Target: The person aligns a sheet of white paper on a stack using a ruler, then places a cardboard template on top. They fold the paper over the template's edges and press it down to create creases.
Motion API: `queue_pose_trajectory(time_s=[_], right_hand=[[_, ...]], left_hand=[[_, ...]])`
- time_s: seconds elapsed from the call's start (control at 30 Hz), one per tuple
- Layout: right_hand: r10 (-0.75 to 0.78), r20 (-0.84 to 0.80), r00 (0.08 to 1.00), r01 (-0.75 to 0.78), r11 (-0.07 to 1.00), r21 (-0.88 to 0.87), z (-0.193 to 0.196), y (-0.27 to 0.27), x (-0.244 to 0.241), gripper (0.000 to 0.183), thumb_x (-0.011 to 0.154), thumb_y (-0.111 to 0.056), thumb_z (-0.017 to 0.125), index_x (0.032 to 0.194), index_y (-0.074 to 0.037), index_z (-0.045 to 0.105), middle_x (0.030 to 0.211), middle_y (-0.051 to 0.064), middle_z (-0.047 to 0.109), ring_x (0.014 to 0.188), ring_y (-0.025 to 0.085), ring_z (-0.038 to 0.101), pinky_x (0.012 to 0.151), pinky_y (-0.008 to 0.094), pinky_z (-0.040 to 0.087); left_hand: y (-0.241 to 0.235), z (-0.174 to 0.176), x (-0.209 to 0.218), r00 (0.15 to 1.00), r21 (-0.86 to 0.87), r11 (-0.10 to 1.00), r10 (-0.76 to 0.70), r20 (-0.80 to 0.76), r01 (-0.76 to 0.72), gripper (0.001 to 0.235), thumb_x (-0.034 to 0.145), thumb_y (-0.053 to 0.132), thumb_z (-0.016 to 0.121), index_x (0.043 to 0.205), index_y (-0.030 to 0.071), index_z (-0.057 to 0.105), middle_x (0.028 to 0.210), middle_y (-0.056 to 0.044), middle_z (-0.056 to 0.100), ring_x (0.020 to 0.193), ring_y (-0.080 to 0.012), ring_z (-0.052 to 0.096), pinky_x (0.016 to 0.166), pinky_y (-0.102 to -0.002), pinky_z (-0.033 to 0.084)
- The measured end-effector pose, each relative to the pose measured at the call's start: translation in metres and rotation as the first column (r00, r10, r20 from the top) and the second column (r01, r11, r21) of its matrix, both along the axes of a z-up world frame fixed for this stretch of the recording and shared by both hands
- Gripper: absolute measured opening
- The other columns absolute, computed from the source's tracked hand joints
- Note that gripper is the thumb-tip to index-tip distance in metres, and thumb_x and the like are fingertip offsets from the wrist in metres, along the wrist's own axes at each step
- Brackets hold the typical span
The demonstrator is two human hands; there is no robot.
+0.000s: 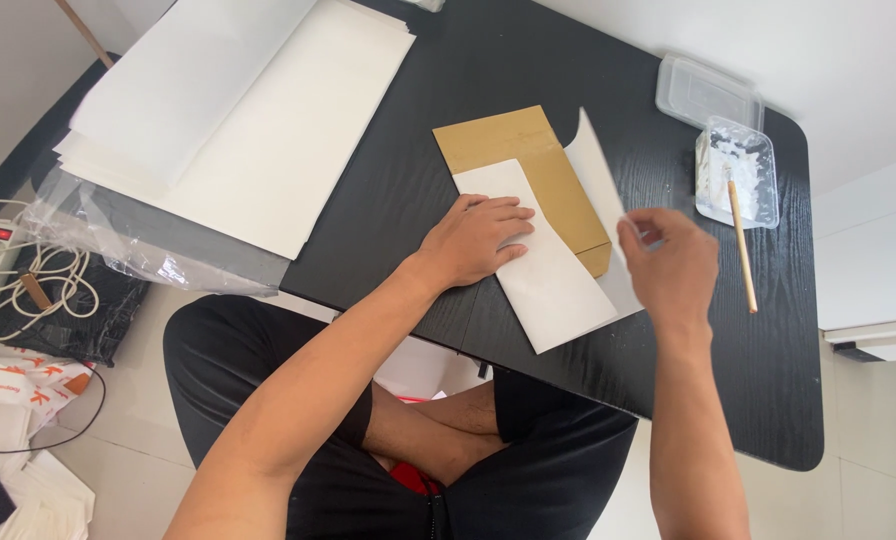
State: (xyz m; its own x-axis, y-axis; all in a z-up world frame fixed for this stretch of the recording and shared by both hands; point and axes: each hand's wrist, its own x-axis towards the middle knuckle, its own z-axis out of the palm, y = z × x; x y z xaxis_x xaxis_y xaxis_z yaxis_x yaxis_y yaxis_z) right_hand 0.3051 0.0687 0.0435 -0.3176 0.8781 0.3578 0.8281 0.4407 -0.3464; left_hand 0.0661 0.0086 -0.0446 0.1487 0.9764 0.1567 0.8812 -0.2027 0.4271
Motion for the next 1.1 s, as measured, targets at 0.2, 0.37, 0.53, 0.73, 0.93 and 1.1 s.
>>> queue_pose_trajectory(time_s=[0.2,0.37,0.53,0.73,0.93,1.1], right_hand=[[0.082,0.162,0.983,-0.093,0.994,0.063,-0.011,-0.026,-0.013,0.004,0.094,-0.013,0.078,0.098,-0.014,0.08,0.085,0.005,0.075,0.085,0.023,0.072,0.079,0.033,0.051],[0.077,0.34,0.937,-0.128,0.983,0.13,-0.032,-0.027,-0.014,0.003,0.091,-0.023,0.081,0.093,-0.023,0.08,0.083,-0.003,0.075,0.086,0.016,0.07,0.085,0.031,0.047],[0.103,0.373,0.922,-0.143,0.986,0.081,-0.025,-0.038,-0.024,0.005,0.089,-0.021,0.079,0.094,-0.02,0.081,0.099,0.0,0.074,0.096,0.019,0.07,0.092,0.035,0.049],[0.153,0.389,0.909,-0.168,0.986,0.006,-0.033,-0.037,-0.025,0.008,0.091,-0.02,0.077,0.097,-0.017,0.082,0.112,0.001,0.073,0.107,0.019,0.07,0.105,0.039,0.047],[0.2,0.406,0.892,-0.201,0.979,-0.041,-0.036,-0.032,-0.021,0.014,0.095,-0.032,0.073,0.102,-0.022,0.079,0.109,-0.005,0.075,0.107,0.015,0.071,0.111,0.038,0.043],[0.266,0.328,0.906,-0.226,0.961,-0.157,-0.006,-0.046,-0.026,0.02,0.096,-0.034,0.071,0.104,-0.018,0.08,0.112,0.0,0.076,0.108,0.019,0.072,0.112,0.042,0.042]], left_hand=[[0.001,0.001,0.001,1.0,0.0,1.0,-0.016,-0.014,0.016,0.039,0.104,0.052,0.045,0.132,0.032,0.063,0.148,0.01,0.056,0.145,-0.0075,0.04,0.122,-0.041,0.027],[0.0,0.002,0.001,0.999,0.006,1.0,-0.027,-0.042,0.027,0.038,0.104,0.05,0.045,0.134,0.033,0.062,0.149,0.009,0.054,0.145,-0.0094,0.041,0.121,-0.042,0.028],[-0.004,0.005,0.002,0.998,0.044,0.999,-0.002,-0.063,0.005,0.037,0.103,0.05,0.048,0.134,0.034,0.061,0.156,0.005,0.044,0.144,-0.016,0.042,0.118,-0.044,0.033],[-0.007,0.009,0.004,0.987,0.051,0.998,-0.031,-0.155,0.039,0.035,0.106,0.046,0.041,0.137,0.034,0.052,0.159,0.003,0.038,0.147,-0.0176,0.038,0.118,-0.046,0.033],[0.001,-0.004,0.004,0.978,0.05,0.997,-0.042,-0.207,0.053,0.04,0.107,0.046,0.036,0.142,0.032,0.048,0.156,0.005,0.043,0.148,-0.0164,0.036,0.119,-0.046,0.031],[0.0,-0.007,0.005,0.979,0.057,0.997,-0.045,-0.198,0.057,0.042,0.107,0.045,0.036,0.145,0.032,0.047,0.156,0.004,0.043,0.148,-0.0174,0.035,0.12,-0.046,0.03]])
